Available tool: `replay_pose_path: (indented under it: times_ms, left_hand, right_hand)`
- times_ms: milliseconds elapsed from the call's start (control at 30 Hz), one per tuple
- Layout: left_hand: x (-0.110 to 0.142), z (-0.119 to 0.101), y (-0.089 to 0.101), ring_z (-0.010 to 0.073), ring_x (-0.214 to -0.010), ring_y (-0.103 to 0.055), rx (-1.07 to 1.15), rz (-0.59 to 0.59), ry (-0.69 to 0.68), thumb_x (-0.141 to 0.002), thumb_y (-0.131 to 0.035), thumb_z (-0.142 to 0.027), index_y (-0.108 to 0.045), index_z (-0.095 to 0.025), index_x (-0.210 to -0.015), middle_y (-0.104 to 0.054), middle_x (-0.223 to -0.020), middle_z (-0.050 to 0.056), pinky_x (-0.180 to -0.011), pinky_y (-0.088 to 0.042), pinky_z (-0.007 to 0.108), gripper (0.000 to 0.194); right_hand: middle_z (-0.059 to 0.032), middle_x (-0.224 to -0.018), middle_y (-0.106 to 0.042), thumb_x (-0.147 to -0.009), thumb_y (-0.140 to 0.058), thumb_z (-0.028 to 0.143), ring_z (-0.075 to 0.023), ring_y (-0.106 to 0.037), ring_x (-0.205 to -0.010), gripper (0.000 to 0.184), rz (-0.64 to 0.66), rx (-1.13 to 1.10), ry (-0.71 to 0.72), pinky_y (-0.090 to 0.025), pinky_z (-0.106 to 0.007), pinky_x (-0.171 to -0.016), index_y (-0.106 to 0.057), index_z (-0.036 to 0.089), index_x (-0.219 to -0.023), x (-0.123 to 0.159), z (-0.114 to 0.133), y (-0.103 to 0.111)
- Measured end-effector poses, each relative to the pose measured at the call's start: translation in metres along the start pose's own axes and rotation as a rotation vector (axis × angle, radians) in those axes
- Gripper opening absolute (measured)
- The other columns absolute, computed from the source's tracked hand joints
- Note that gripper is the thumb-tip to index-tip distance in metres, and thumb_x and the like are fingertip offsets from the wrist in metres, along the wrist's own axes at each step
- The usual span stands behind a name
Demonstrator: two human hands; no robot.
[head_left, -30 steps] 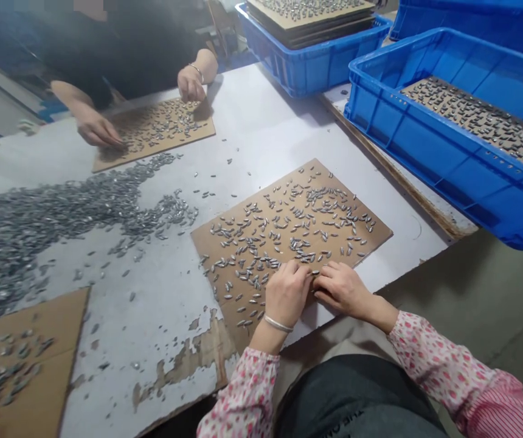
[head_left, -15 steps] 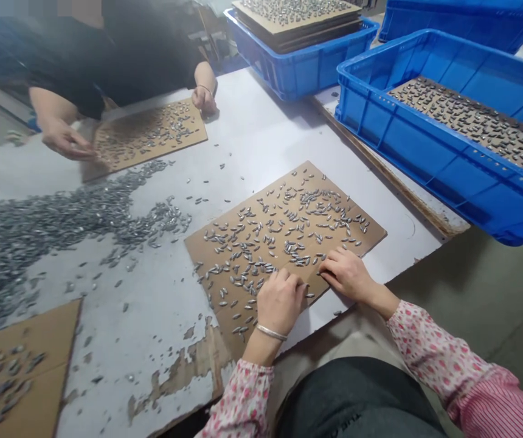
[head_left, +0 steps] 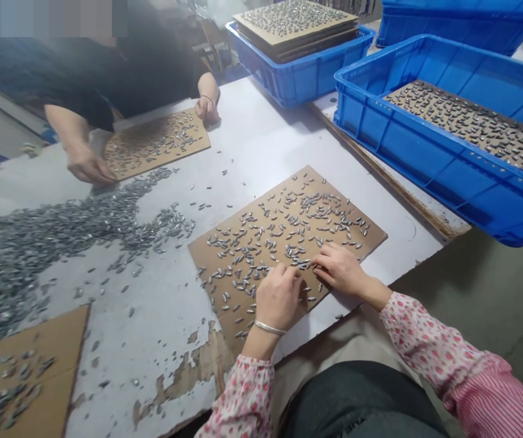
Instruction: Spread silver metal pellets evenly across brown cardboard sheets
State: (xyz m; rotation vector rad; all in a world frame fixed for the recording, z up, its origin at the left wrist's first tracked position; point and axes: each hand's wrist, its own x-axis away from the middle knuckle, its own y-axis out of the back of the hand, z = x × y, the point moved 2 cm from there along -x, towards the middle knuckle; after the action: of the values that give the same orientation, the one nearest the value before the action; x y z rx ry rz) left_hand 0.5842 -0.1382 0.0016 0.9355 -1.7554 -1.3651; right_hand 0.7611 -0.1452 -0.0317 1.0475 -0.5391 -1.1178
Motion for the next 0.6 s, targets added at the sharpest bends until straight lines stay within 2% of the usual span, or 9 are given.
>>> replay_pose_path:
  times_ms: [100, 233, 600]
  left_hand:
    - [-0.009, 0.001, 0.002, 0.0186, -0.086, -0.055, -0.027, -0.081, 0.039, -0.092, -0.045, -0.028, -0.065, -0.023, -0.094, -0.062, -0.091, 0.005, -0.071, -0.04, 0.029, 0.021]
    - [-0.015, 0.002, -0.004, 0.0186, -0.087, -0.056, -0.046, -0.106, 0.007, -0.092, -0.044, -0.027, -0.065, -0.023, -0.091, -0.063, -0.09, 0.005, -0.074, -0.04, 0.029, 0.022]
    - [-0.014, 0.007, -0.011, 0.018, -0.085, -0.055, -0.061, -0.106, -0.037, -0.093, -0.042, -0.029, -0.064, -0.021, -0.087, -0.061, -0.087, 0.005, -0.072, -0.039, 0.029, 0.024]
  right_hand:
    - [-0.0083, -0.091, -0.057, -0.093, -0.05, 0.03, -0.0213, -0.045, -0.088, 0.018, 0.018, 0.079, 0.016, -0.034, -0.033, -0.076, -0.063, 0.018, -0.094, -0.014, 0.009, 0.002]
    - [-0.0087, -0.087, -0.058, -0.094, -0.046, 0.027, -0.0201, -0.045, -0.083, 0.021, 0.06, 0.098, 0.058, -0.033, -0.033, -0.073, -0.062, 0.016, -0.083, -0.016, 0.02, 0.008]
    - [-0.0047, -0.084, -0.06, -0.09, -0.056, 0.029, -0.0171, -0.046, -0.077, 0.015, 0.132, -0.015, 0.152, -0.031, -0.03, -0.065, -0.067, 0.019, -0.085, 0.002, 0.01, 0.008]
